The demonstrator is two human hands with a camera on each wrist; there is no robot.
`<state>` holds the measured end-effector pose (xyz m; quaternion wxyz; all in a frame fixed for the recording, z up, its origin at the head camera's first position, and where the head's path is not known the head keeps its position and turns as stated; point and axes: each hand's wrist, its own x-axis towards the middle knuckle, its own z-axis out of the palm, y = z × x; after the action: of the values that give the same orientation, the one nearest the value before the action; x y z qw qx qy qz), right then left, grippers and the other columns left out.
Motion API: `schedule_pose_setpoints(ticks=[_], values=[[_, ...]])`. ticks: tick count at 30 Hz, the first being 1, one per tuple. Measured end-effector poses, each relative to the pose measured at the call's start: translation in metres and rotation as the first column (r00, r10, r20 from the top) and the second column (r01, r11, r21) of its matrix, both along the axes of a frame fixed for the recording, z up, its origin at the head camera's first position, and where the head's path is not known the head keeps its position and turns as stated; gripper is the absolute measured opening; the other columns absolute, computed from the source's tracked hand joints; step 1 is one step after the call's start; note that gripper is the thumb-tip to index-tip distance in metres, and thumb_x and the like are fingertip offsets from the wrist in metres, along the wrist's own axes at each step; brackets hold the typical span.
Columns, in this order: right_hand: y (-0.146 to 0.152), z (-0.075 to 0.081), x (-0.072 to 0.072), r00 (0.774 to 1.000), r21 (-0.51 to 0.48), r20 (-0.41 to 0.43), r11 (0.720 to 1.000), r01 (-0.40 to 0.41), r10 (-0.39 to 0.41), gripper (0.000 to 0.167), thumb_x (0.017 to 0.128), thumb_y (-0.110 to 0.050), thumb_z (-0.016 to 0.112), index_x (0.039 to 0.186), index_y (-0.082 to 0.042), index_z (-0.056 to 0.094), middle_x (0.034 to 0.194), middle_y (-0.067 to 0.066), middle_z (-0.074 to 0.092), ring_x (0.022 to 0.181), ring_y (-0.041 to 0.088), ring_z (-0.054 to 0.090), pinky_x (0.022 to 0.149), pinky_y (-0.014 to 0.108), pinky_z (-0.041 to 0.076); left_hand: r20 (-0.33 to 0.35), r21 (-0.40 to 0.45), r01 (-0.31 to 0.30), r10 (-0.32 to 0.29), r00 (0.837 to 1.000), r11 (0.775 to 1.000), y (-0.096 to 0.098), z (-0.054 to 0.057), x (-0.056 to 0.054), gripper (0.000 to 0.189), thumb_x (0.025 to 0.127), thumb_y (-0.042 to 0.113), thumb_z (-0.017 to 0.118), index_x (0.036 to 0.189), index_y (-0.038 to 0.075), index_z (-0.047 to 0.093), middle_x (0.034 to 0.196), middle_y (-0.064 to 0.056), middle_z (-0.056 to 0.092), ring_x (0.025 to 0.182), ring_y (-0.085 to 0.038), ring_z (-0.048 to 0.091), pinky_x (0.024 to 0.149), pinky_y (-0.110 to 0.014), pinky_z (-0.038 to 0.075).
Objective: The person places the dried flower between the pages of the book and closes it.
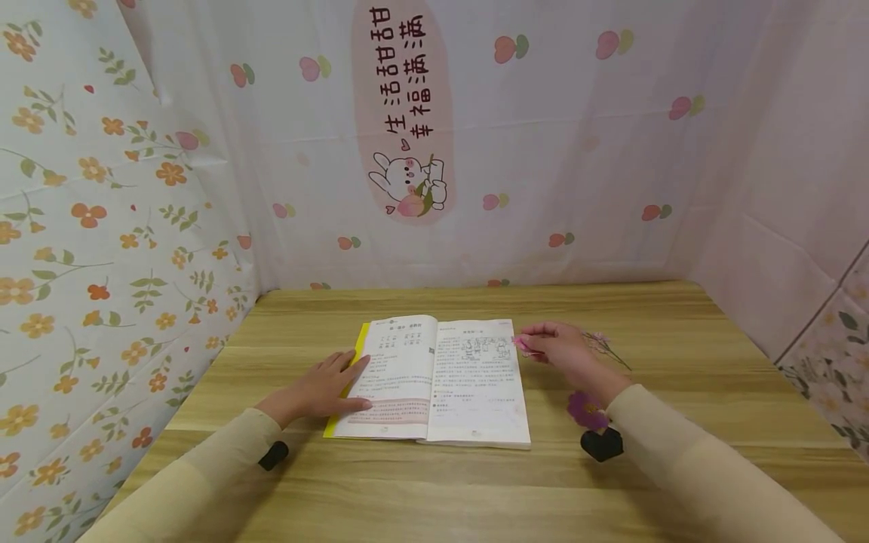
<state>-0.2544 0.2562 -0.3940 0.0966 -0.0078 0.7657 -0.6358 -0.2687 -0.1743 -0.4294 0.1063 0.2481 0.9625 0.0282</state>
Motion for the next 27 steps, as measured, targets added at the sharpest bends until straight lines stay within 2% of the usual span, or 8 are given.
schedule_pose_setpoints(ticks=[8,15,22,27], values=[[-0.045,-0.005,-0.007,0.999,-0.03,0.026,0.999,0.029,-0.028,0.028,0.095,-0.011,0.063,0.117,0.006,0.059,0.1,0.002,0.066,0.089,0.016,0.063,0.081,0.03,0.052,-0.015,-0.021,-0.007,0.006,1.0,1.0,0.0,0.002,-0.001,0.094,0.085,0.072,0.05,0.156,0.017,0.024,0.156,-0.018,0.023,0.142,-0.038,0.021,0.109,-0.056,0.023],[-0.083,-0.013,-0.01,0.997,0.051,0.06,0.998,0.045,-0.048,0.025,0.093,-0.01,0.066,0.114,0.004,0.064,0.097,0.004,0.066,0.081,0.013,0.061,0.073,0.028,0.052,-0.015,-0.016,-0.011,0.01,1.0,1.0,0.001,0.004,0.0,0.093,0.085,0.071,0.052,0.156,0.017,0.025,0.155,-0.018,0.024,0.141,-0.038,0.022,0.109,-0.056,0.023],[-0.11,-0.023,-0.008,0.999,0.099,0.042,0.995,-0.026,0.022,0.02,0.09,-0.006,0.067,0.107,0.004,0.066,0.089,0.006,0.066,0.072,0.013,0.058,0.064,0.027,0.049,-0.024,-0.004,0.029,-0.029,0.999,1.0,0.001,0.004,0.0,0.091,0.088,0.069,0.05,0.156,0.014,0.024,0.154,-0.02,0.024,0.141,-0.038,0.023,0.107,-0.056,0.025],[-0.12,-0.029,-0.007,0.999,0.114,0.007,0.992,-0.046,0.046,0.018,0.089,-0.005,0.069,0.105,0.004,0.066,0.088,0.007,0.066,0.072,0.014,0.06,0.065,0.029,0.051,-0.014,-0.006,0.017,-0.017,1.0,1.0,0.0,0.001,0.0,0.093,0.087,0.071,0.049,0.156,0.016,0.022,0.156,-0.019,0.023,0.141,-0.037,0.022,0.109,-0.055,0.023]])
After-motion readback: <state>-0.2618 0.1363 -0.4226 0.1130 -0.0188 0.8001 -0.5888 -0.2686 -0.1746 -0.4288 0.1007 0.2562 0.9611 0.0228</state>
